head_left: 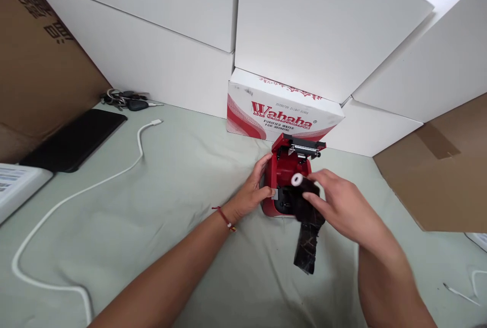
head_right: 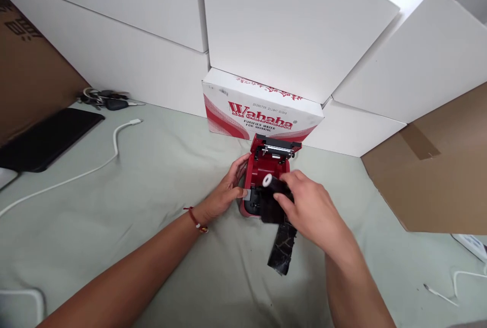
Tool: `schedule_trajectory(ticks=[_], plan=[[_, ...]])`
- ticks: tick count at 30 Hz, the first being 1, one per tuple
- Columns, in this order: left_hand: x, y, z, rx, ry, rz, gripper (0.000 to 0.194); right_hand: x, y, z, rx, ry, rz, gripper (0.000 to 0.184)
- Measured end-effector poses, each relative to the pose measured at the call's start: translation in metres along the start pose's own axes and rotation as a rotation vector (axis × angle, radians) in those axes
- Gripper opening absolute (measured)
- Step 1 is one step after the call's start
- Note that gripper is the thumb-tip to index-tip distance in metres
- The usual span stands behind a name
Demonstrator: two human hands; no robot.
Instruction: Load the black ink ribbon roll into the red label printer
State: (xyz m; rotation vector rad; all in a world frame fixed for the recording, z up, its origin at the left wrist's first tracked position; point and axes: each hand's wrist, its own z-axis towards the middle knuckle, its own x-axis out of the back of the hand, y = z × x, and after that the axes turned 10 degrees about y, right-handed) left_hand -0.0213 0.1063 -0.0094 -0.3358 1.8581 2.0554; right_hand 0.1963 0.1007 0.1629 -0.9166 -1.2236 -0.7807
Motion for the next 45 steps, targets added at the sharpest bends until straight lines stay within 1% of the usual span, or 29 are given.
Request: schedule_trajectory(ticks=[1, 2, 4, 5, 6, 8, 9, 11, 13, 15, 16, 17, 19, 21, 23, 25, 26, 27, 28, 29, 31, 32, 33, 34, 35, 37, 40, 42, 45], plan=[[0.000, 0.000, 0.000, 0.009, 0.000, -0.006, 0.098, 0.009, 0.011, -0.016, 0.007, 0.041, 0.101, 0.027], [0.000, 0.001, 0.000, 0.015, 0.000, -0.009, 0.098, 0.017, 0.025, -0.031, -0.017, 0.060, 0.171, 0.031], [0.001, 0.001, 0.001, 0.023, 0.000, -0.011, 0.098, 0.025, 0.056, -0.057, -0.133, 0.040, 0.196, 0.039], [0.001, 0.001, 0.001, 0.024, 0.003, -0.012, 0.097, 0.024, 0.073, -0.067, -0.203, 0.008, 0.171, 0.040], [0.001, 0.001, 0.001, 0.022, 0.006, -0.015, 0.098, 0.020, 0.089, -0.075, -0.270, -0.032, 0.136, 0.038], [0.002, 0.000, 0.002, 0.013, 0.009, -0.021, 0.098, 0.005, 0.117, -0.085, -0.370, -0.130, 0.063, 0.029], [0.002, -0.001, 0.003, 0.010, 0.009, -0.023, 0.098, -0.005, 0.127, -0.088, -0.399, -0.161, 0.030, 0.025], [0.003, -0.003, 0.003, -0.001, 0.012, -0.023, 0.098, -0.025, 0.135, -0.091, -0.422, -0.162, -0.019, 0.025], [0.004, -0.005, 0.004, -0.004, 0.013, -0.019, 0.097, -0.044, 0.128, -0.089, -0.406, -0.077, -0.013, 0.031], [0.005, -0.006, 0.005, -0.006, 0.008, -0.021, 0.096, -0.059, 0.110, -0.084, -0.341, 0.020, 0.069, 0.035], [0.005, -0.006, 0.005, -0.010, 0.008, -0.021, 0.096, -0.066, 0.099, -0.080, -0.293, 0.034, 0.113, 0.035], [0.005, -0.006, 0.005, -0.016, 0.009, -0.016, 0.095, -0.073, 0.087, -0.076, -0.247, 0.025, 0.137, 0.034], [0.005, -0.006, 0.006, -0.034, 0.019, 0.006, 0.095, -0.081, 0.066, -0.070, -0.198, -0.045, 0.106, 0.033], [0.005, -0.006, 0.006, -0.039, 0.023, 0.018, 0.096, -0.079, 0.052, -0.069, -0.192, -0.121, 0.031, 0.035], [0.004, -0.004, 0.005, -0.022, 0.017, 0.003, 0.097, -0.062, 0.048, -0.074, -0.107, -0.203, 0.051, 0.035], [0.003, -0.001, 0.004, -0.001, 0.010, -0.015, 0.096, -0.032, 0.049, -0.081, 0.053, -0.305, 0.181, 0.032], [0.002, 0.000, 0.004, 0.007, 0.009, -0.019, 0.095, -0.015, 0.050, -0.083, 0.121, -0.332, 0.263, 0.030], [0.001, 0.001, 0.004, 0.011, 0.010, -0.022, 0.095, 0.000, 0.050, -0.082, 0.158, -0.322, 0.338, 0.029], [0.000, 0.002, 0.004, 0.013, 0.014, -0.026, 0.095, 0.014, 0.050, -0.078, 0.168, -0.278, 0.385, 0.029], [-0.001, 0.002, 0.005, 0.015, 0.017, -0.031, 0.096, 0.024, 0.047, -0.071, 0.158, -0.206, 0.400, 0.031], [-0.001, 0.002, 0.006, 0.018, 0.029, -0.042, 0.098, 0.030, 0.039, -0.048, 0.106, -0.028, 0.331, 0.035], [-0.001, 0.002, 0.006, 0.022, 0.033, -0.044, 0.098, 0.027, 0.032, -0.033, 0.076, 0.043, 0.259, 0.036], [-0.001, 0.002, 0.007, 0.027, 0.036, -0.044, 0.098, 0.022, 0.025, -0.018, 0.047, 0.084, 0.176, 0.038], [-0.001, 0.001, 0.007, 0.032, 0.036, -0.041, 0.098, 0.015, 0.017, -0.003, 0.020, 0.091, 0.091, 0.039], [-0.001, 0.001, 0.007, 0.036, 0.034, -0.036, 0.098, 0.007, 0.008, 0.010, -0.001, 0.066, 0.008, 0.042], [-0.001, 0.002, 0.006, 0.034, 0.023, -0.021, 0.098, -0.006, -0.009, 0.032, -0.025, -0.033, -0.135, 0.043], [-0.001, 0.002, 0.005, 0.026, 0.008, -0.001, 0.098, -0.019, -0.028, 0.051, -0.027, -0.154, -0.256, 0.040], [0.000, 0.001, 0.005, 0.026, 0.002, 0.001, 0.097, -0.026, -0.033, 0.058, -0.023, -0.175, -0.273, 0.038], [0.002, -0.002, 0.006, 0.019, -0.001, -0.002, 0.096, -0.035, -0.031, 0.066, -0.012, -0.158, -0.240, 0.040]])
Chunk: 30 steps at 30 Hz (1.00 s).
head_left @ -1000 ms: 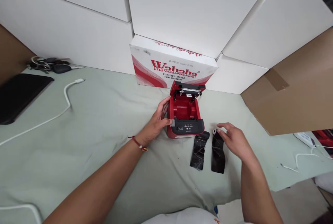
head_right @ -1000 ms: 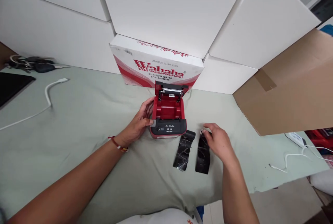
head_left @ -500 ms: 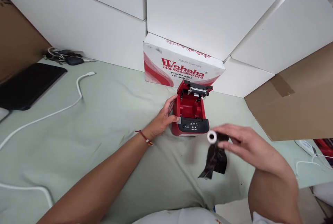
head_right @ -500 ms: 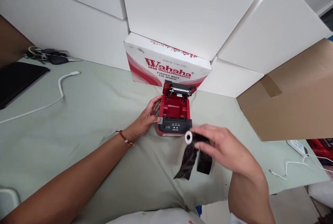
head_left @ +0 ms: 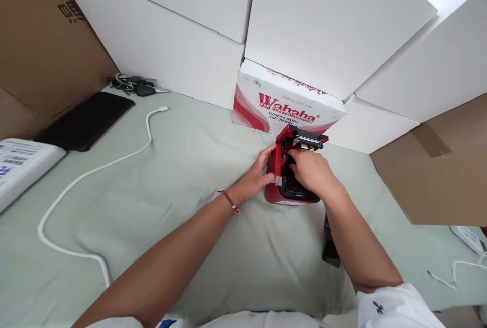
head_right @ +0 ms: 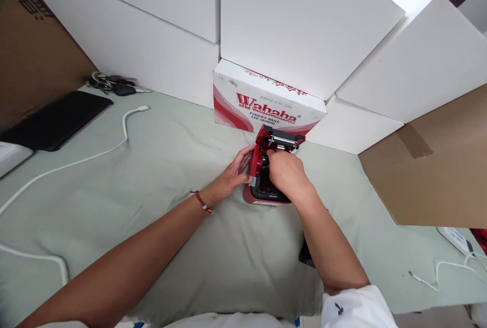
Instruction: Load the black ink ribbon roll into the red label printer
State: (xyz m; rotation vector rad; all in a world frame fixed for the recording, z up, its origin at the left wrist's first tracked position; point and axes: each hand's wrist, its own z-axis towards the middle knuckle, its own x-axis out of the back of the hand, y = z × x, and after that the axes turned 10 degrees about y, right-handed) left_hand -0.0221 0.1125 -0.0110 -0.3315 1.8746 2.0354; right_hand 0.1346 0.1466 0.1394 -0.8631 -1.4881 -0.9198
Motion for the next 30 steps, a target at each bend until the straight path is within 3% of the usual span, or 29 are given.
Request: schedule_trajectory(ticks=[5, 9, 12, 16, 20, 23, 27, 30], plan=[[0.000, 0.001, -0.002, -0.011, 0.000, 0.000, 0.094, -0.014, 0.015, -0.017, 0.068, 0.116, 0.162, 0.045], [-0.001, 0.004, -0.004, 0.000, -0.006, -0.003, 0.095, -0.032, 0.024, -0.072, 0.245, 0.497, 0.478, 0.027], [0.000, 0.003, -0.002, -0.008, 0.001, 0.008, 0.095, -0.054, 0.021, -0.113, 0.304, 0.668, 0.487, 0.027], [0.002, 0.001, -0.002, -0.024, 0.015, 0.030, 0.093, -0.079, 0.008, -0.137, 0.274, 0.727, 0.397, 0.049], [0.003, 0.009, -0.003, -0.050, 0.072, 0.069, 0.085, -0.090, -0.001, -0.137, 0.224, 0.772, 0.397, 0.049], [-0.001, 0.027, 0.006, -0.100, 0.168, 0.168, 0.074, -0.094, -0.003, -0.135, 0.194, 0.806, 0.427, 0.048], [-0.014, 0.062, 0.038, -0.222, 0.335, 0.302, 0.053, -0.100, -0.004, -0.134, 0.202, 0.825, 0.447, 0.050], [-0.026, 0.080, 0.055, -0.237, 0.285, 0.349, 0.051, -0.102, -0.004, -0.134, 0.211, 0.836, 0.441, 0.050]])
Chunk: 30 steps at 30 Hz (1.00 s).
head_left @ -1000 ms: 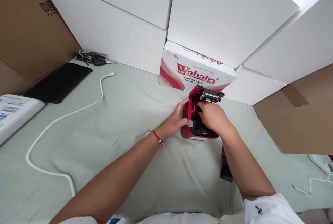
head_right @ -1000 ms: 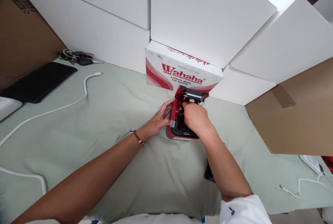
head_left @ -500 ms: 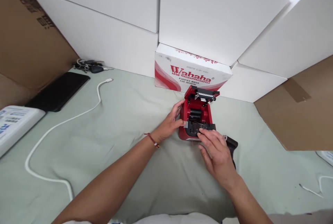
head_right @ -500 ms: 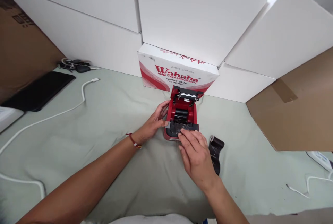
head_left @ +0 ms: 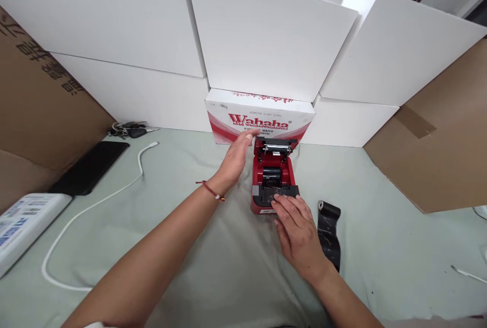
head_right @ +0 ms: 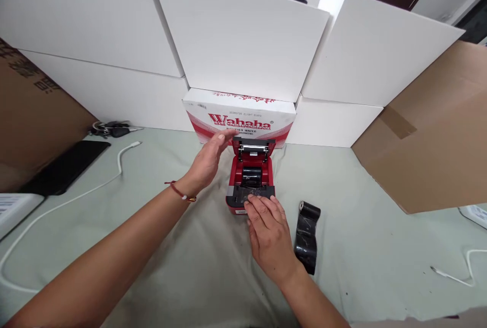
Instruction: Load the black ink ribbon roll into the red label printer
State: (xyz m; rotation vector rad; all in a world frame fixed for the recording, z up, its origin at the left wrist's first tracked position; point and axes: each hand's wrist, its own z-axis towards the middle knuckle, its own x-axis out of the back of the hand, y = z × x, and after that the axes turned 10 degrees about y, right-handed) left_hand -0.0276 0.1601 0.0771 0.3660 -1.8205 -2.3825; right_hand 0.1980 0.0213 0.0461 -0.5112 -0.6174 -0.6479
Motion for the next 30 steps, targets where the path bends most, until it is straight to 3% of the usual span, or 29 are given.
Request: schedule_trajectory(ticks=[4, 8, 12, 15, 18, 23, 30], plan=[[0.004, -0.001, -0.016, -0.081, -0.065, 0.062, 0.057, -0.001, -0.002, -0.001, -0.013, 0.015, -0.021, 0.051], [0.027, -0.025, -0.055, -0.380, -0.224, 0.223, 0.039, -0.002, -0.003, -0.003, -0.041, 0.012, -0.007, 0.047], [0.039, -0.039, -0.069, -0.556, -0.246, 0.232, 0.029, -0.002, -0.004, -0.005, -0.063, 0.011, 0.003, 0.048], [0.041, -0.038, -0.065, -0.515, -0.326, 0.237, 0.029, -0.002, -0.005, -0.006, -0.077, 0.013, 0.005, 0.050], [0.044, -0.036, -0.062, -0.388, -0.379, 0.236, 0.037, -0.001, -0.005, -0.006, -0.064, 0.008, 0.001, 0.050], [0.046, -0.048, -0.066, -0.163, -0.290, 0.143, 0.102, -0.002, -0.005, -0.006, -0.060, 0.006, 0.002, 0.050], [0.040, -0.072, -0.072, -0.058, -0.335, 0.047, 0.104, 0.003, -0.008, 0.001, -0.047, -0.013, -0.012, 0.045]])
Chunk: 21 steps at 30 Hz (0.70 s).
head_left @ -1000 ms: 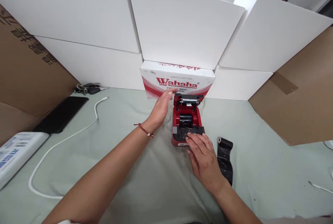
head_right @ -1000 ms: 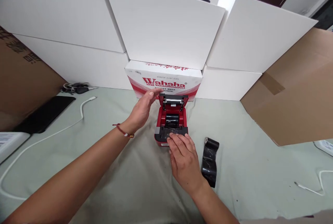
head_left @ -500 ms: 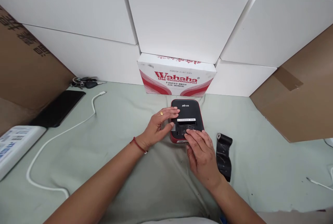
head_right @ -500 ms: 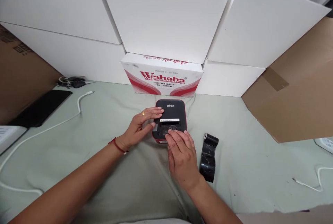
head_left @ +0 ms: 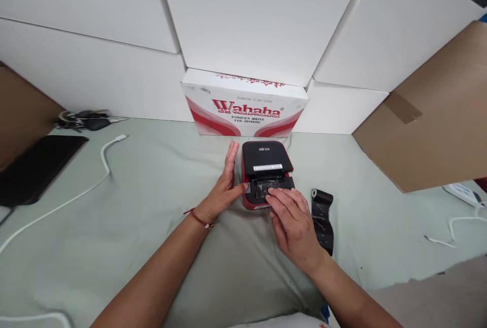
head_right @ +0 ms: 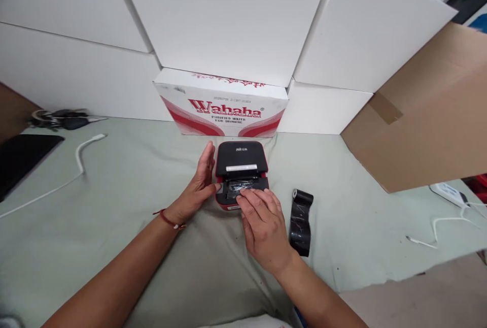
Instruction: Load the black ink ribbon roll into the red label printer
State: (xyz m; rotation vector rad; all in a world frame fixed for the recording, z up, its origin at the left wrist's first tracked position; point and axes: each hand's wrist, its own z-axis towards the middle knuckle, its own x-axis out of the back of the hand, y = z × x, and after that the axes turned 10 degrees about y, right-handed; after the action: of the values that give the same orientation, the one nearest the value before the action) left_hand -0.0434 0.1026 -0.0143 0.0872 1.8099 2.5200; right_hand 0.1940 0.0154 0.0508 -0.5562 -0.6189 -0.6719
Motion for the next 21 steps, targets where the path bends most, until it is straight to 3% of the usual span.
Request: schedule_trajectory(ticks=[5, 9, 11, 15, 17, 21], plan=[[-0.003, -0.004, 0.003, 0.017, -0.022, -0.079, 0.107, 0.014, 0.005, 0.024, -0.015, -0.042, 0.096, 0.025], [-0.002, -0.008, 0.005, 0.009, -0.057, -0.067, 0.100, 0.016, 0.022, 0.071, -0.094, -0.109, 0.172, 0.023], [-0.002, -0.010, 0.006, -0.016, -0.055, -0.020, 0.096, 0.008, 0.029, 0.103, -0.165, -0.269, -0.003, 0.028], [-0.002, -0.010, 0.006, -0.043, -0.058, 0.020, 0.095, -0.019, 0.028, 0.156, -0.199, -0.723, -0.391, 0.031], [-0.001, -0.010, 0.005, -0.043, -0.064, 0.019, 0.094, -0.032, 0.024, 0.169, -0.187, -0.820, -0.426, 0.030], [0.001, -0.009, 0.006, -0.059, -0.058, 0.037, 0.091, -0.045, 0.021, 0.171, -0.199, -0.869, -0.434, 0.029]])
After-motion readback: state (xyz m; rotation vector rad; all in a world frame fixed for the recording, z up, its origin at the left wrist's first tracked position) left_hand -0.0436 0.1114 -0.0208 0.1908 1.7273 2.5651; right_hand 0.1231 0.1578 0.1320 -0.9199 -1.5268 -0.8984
